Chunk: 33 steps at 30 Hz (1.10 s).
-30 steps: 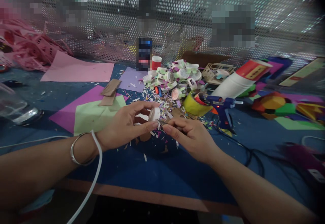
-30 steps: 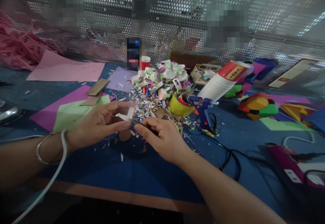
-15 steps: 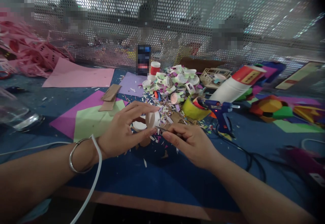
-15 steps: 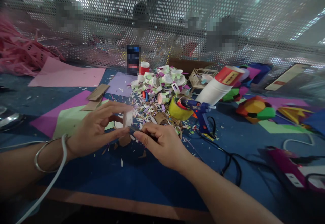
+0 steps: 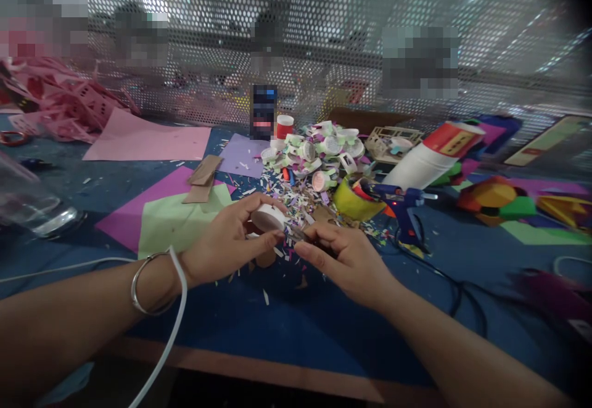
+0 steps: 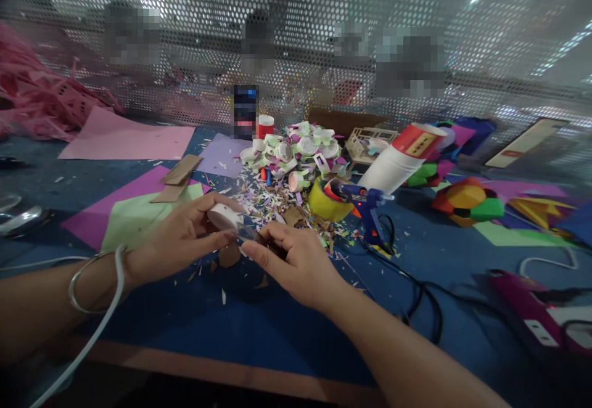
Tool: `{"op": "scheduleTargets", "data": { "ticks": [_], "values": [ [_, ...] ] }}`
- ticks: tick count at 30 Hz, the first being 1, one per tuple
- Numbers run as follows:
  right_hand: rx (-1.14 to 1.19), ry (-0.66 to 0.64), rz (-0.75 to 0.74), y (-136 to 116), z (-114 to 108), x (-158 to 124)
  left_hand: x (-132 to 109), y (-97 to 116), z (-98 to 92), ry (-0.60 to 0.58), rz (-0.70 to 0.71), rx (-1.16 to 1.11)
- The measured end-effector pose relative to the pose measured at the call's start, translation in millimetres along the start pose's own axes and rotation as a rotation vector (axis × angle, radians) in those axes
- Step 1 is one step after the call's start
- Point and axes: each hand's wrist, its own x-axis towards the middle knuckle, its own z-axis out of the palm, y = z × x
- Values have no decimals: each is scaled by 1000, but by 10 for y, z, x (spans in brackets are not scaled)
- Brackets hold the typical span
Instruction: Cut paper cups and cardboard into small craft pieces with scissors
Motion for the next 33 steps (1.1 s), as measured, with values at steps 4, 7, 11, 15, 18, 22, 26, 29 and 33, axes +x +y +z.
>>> {"op": "scheduleTargets", "data": {
  "ticks": [4, 7, 11, 15, 18, 22, 26, 29, 33],
  "values": [
    [19, 24, -2, 7, 6, 2, 23, 8, 4, -13, 8, -39],
    [86, 88, -16, 2, 0, 7, 27, -6, 1, -24, 58, 32],
    [205, 141, -61, -20, 9, 31, 7, -4, -11, 36, 300, 310],
    [367, 76, -25, -33, 57, 52, -32, 24, -12, 63, 522, 471],
    [503, 10, 40, -33, 101, 53, -52, 50, -22, 72, 655, 573],
    [670, -25, 133, -34, 139, 38, -55, 63, -59, 86, 734, 619],
    [712, -19, 155, -32, 150, 24, -55, 50, -54, 78, 764, 623],
    [622, 4, 130, -19, 137, 28, -69, 62, -9, 76, 678, 570],
    [443, 34, 47, -3, 78, 48, -93, 130, 14, -66, 444, 422]
  ]
}}
